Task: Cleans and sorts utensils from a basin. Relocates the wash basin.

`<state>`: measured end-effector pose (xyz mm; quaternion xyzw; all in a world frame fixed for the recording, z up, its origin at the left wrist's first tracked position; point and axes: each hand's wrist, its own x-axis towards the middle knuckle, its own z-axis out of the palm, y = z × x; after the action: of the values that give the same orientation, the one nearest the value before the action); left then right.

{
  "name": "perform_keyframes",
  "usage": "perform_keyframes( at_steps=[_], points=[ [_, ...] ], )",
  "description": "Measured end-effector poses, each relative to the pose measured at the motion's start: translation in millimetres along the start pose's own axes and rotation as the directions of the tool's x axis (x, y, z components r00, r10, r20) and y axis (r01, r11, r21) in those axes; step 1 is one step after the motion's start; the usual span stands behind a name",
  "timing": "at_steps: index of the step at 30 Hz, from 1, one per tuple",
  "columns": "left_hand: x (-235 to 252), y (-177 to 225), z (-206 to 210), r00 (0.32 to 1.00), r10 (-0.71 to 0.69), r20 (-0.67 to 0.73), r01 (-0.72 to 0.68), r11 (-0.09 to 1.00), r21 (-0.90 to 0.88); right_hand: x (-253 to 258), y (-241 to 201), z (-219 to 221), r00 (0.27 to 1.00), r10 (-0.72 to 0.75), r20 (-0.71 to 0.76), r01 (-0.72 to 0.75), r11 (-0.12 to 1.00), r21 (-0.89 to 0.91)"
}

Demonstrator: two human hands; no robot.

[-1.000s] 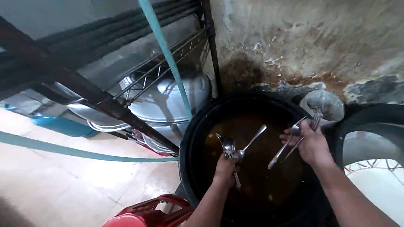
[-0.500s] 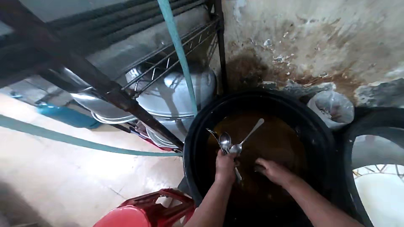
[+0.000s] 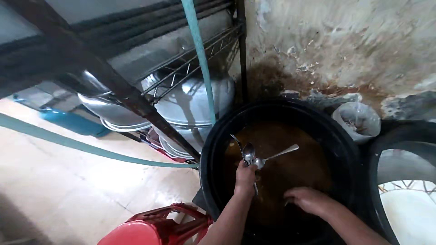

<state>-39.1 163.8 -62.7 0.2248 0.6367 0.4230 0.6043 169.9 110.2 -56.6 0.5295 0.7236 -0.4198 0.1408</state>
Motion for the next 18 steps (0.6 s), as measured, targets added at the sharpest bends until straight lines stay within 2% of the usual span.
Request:
perform_keyframes(
  at_steps=[2,5,9,10,13,16,18],
  points=[
    [-0.8,-1.4,-0.1,1.0,0.007,0.024,-0.009,0.998,0.058,-9.0,-9.8,-11.5,0.972,-0.109,-0.207,0.132,0.986,0.103],
    [-2.6,-1.5,-0.2,0.997,0.0,0.077,-0.017,0.976,0.218,-19.8,-40.7,-46.6,0.96,0.019,-0.28,0.024,0.988,0.15],
    [-4.6,1.4,1.7,0.987,-0.023,0.161,-0.036,0.934,0.354,-19.9,-50.8,-65.2,0.828,0.069,-0.556,-0.022,0.996,0.09],
    [-4.4,0.4,2.1,0.984,-0.029,0.177,-0.039,0.929,0.368,-16.2,-47.7,-66.5,0.816,0.083,-0.572,-0.043,0.996,0.082],
    [-6.7,1.2,2.5,0.967,-0.056,0.25,-0.03,0.945,0.327,-3.0,-42.2,-60.8,0.878,0.135,-0.459,-0.114,0.991,0.073],
    [-5.9,-3.3,2.0,0.952,-0.049,0.303,-0.018,0.976,0.217,9.1,-32.4,-42.9,0.941,0.128,-0.314,-0.08,0.984,0.16],
    [-6.7,-3.5,1.9,0.943,-0.067,0.326,0.01,0.985,0.174,6.9,-25.0,-35.2,0.944,0.141,-0.299,-0.075,0.973,0.22]
  ],
)
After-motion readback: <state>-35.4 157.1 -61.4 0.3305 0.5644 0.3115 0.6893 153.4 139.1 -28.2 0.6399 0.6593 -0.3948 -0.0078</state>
